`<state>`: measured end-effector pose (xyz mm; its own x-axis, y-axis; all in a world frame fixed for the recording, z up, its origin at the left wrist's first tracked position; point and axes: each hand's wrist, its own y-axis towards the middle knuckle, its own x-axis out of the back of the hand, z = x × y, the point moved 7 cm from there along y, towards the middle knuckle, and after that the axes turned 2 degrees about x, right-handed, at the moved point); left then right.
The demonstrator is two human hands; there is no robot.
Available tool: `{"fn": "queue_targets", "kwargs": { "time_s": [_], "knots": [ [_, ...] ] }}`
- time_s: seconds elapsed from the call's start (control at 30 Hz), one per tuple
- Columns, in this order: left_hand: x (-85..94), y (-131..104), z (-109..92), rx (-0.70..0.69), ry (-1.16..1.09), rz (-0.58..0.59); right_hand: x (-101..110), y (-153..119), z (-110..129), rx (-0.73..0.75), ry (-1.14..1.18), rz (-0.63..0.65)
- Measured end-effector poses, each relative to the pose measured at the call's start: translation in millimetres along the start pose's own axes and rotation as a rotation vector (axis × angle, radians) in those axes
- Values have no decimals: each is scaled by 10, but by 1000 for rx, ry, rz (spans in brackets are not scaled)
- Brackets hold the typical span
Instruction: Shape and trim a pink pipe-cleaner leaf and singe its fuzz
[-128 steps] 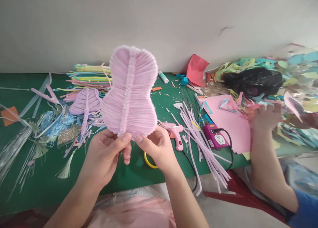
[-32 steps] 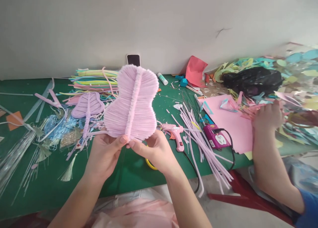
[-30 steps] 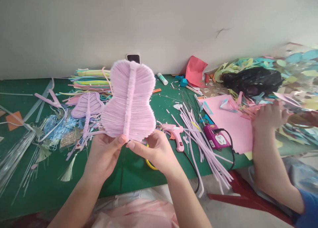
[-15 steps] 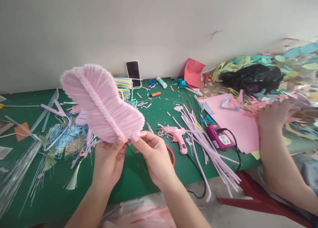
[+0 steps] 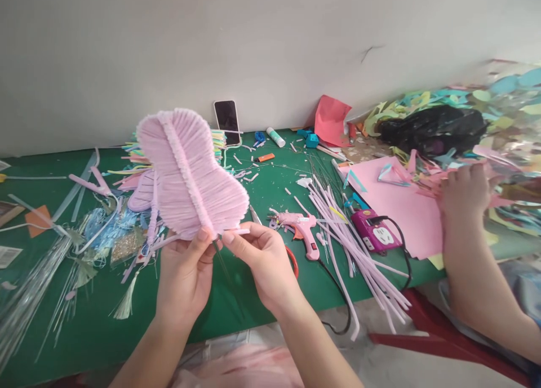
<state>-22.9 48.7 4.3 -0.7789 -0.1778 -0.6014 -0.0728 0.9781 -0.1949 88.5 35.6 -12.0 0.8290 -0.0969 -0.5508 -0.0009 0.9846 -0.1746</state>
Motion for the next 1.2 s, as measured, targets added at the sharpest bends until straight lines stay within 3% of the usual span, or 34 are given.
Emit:
{"fn": "queue_targets", "kwargs": {
  "time_s": [0.27, 0.47, 1.2],
  "knots": [
    [-11, -12, 35, 46, 9, 61, 58, 56, 8, 10, -33, -20],
    [-50, -31, 11, 63, 27, 91, 8, -6, -22, -146, 114, 43],
    [-29, -21, 98, 149, -68, 141, -42, 40, -20, -28, 168, 109]
  ]
}}
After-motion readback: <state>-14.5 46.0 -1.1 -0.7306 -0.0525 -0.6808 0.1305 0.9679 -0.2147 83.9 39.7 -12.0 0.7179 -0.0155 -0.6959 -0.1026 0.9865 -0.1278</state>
